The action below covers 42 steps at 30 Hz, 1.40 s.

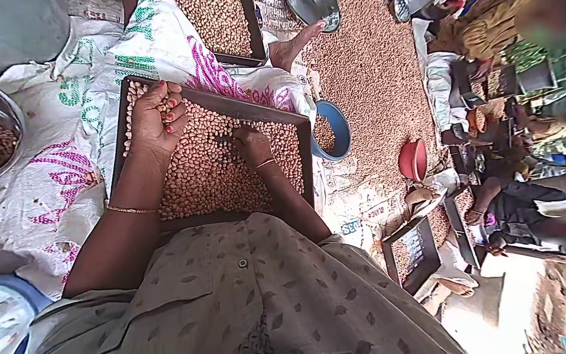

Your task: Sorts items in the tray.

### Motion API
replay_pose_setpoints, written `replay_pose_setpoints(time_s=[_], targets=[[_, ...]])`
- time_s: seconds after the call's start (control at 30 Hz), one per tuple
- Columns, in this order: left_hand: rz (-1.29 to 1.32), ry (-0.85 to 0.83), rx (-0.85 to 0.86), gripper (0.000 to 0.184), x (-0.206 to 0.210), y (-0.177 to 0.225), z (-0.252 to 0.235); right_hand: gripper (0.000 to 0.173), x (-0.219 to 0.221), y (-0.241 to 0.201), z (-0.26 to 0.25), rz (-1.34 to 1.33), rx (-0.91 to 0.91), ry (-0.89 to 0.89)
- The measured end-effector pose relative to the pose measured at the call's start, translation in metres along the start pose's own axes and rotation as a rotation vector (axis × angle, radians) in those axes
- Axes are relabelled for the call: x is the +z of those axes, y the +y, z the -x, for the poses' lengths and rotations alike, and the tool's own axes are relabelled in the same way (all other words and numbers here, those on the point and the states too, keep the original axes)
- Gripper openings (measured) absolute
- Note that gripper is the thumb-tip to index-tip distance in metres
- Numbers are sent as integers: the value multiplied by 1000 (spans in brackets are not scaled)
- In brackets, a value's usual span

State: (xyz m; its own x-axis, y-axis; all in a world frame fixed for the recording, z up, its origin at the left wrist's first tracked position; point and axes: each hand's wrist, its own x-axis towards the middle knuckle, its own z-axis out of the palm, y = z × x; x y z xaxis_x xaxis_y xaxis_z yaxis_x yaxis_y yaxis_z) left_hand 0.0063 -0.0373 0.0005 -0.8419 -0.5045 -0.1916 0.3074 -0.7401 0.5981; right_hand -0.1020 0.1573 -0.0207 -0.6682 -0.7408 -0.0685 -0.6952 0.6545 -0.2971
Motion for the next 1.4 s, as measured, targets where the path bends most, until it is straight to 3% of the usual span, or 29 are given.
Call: replay_pose_setpoints(time_s=[0.07, 0.17, 0.3, 0.5, 0.6, 0.7, 0.77, 0.87, 0.9, 1.0, 1.1, 1.2, 1.4], targets=[[-29, -11, -26, 38, 0, 0, 0, 25, -2, -15, 0, 158, 54, -71], [-74, -25, -62, 39, 0, 0, 0, 27, 0, -16, -1, 99, 103, -28], [-274, -9, -179, 50, 3, 1, 2, 18, -3, 6, -4, -276, 9, 339], [-330, -86, -277, 52, 3, -5, 2, 8, -47, -7, -14, -941, -170, 612], [-196, -41, -210, 40, 2, -1, 1, 12, -77, 15, -19, -1451, -12, 965], [-61, 14, -132, 36, 2, 1, 0, 27, -87, 40, -19, -1711, 278, 1028], [-17, 4, -98, 37, 2, 2, -1, 25, -69, 40, -17, -1547, 266, 826], [-3, 2, -74, 37, 1, 0, 1, 16, -37, 15, -18, -1098, 68, 318], [0, 4, -65, 37, 1, 0, 1, 17, -26, 9, -23, -886, -21, 221], [-10, 16, -51, 37, 1, 1, 0, 21, 2, -9, -33, -249, -131, 146], [-13, 31, -49, 37, 3, 3, 0, 24, 20, -18, -33, -1, -139, 153], [-37, 28, -59, 37, 3, 2, 1, 24, 22, -24, -28, 63, -144, 160], [-52, 28, -56, 37, 3, 3, 2, 30, 19, -16, -27, -60, -142, 92]])
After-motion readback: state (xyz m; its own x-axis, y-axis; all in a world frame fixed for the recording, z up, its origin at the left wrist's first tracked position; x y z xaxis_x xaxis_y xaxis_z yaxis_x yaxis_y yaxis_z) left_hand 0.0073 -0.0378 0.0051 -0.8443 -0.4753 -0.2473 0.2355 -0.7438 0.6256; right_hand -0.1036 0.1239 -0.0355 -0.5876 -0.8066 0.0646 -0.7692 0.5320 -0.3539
